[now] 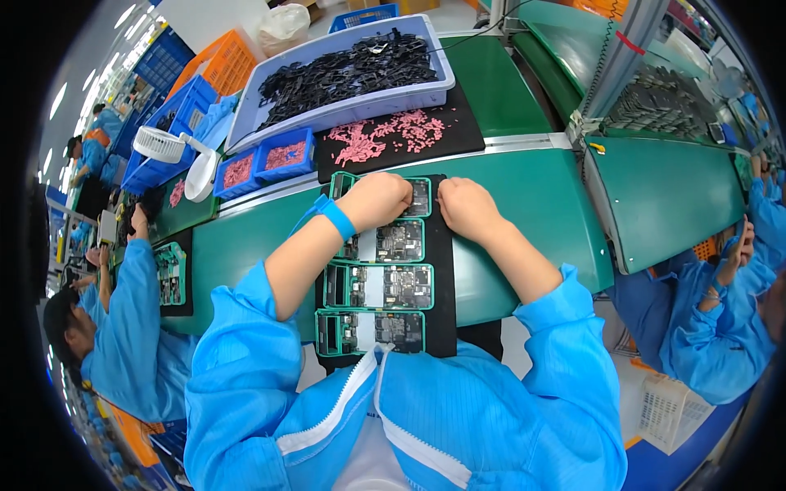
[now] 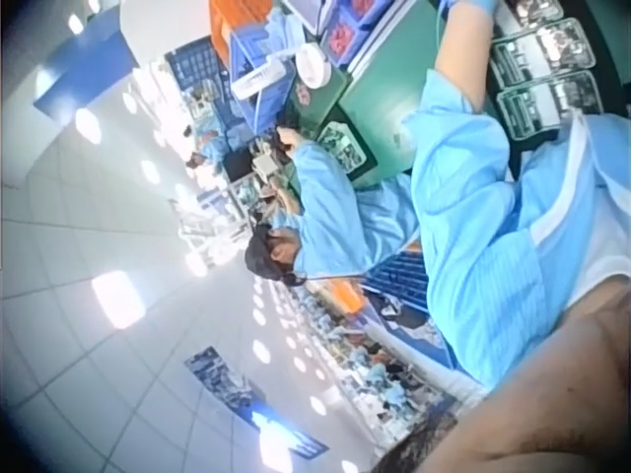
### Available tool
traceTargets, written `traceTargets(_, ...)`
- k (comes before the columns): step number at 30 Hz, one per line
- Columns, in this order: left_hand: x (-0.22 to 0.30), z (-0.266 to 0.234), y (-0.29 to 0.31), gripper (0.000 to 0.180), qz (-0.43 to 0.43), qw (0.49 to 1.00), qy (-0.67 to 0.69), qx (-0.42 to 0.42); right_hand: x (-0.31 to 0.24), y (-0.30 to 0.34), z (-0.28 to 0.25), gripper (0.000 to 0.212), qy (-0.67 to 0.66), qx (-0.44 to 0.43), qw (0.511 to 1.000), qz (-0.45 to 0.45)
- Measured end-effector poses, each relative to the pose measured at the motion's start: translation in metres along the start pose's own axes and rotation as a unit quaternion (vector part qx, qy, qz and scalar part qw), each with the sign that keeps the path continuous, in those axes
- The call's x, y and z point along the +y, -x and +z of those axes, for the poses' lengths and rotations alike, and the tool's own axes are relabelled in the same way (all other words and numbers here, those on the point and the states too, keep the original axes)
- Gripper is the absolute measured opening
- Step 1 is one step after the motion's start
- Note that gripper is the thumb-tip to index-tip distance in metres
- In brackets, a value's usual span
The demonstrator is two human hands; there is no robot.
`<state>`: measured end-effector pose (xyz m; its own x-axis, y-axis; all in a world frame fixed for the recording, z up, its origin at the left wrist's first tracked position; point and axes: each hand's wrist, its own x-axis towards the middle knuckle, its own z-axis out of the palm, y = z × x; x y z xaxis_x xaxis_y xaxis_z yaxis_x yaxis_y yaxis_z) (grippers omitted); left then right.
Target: The person assembles electronic components onto printed circuit boards by hand, taking components from plastic trays and component bins and placing them onto the boards on a conveyor belt.
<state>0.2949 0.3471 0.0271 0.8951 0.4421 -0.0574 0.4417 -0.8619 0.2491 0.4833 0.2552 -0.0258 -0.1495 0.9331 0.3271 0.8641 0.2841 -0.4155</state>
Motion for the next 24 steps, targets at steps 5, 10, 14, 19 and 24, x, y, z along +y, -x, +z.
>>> traceTargets(5,0.015,0.001,-0.007,0.009,0.025,0.997,-0.076,-0.019,-0.004,0.007,-0.01,0.004,0.06,-0.007,0.998,-0.021)
traceTargets(10,0.02,0.001,-0.002,0.01,0.04,0.994,-0.099,-0.019,-0.009,0.01,-0.016,0.003,0.101,-0.025,0.994,-0.022)
traceTargets(14,0.012,-0.006,0.023,0.019,0.043,0.998,-0.017,0.033,-0.011,0.015,-0.015,0.004,0.02,-0.009,1.0,0.001)
traceTargets(19,0.001,0.006,0.046,0.019,0.088,0.993,-0.015,0.073,-0.037,0.02,-0.017,0.008,-0.122,-0.015,0.991,0.051)
traceTargets(24,-0.008,0.017,0.058,0.032,0.099,0.988,-0.084,0.089,-0.075,0.025,-0.005,0.007,-0.14,-0.06,0.987,-0.043)
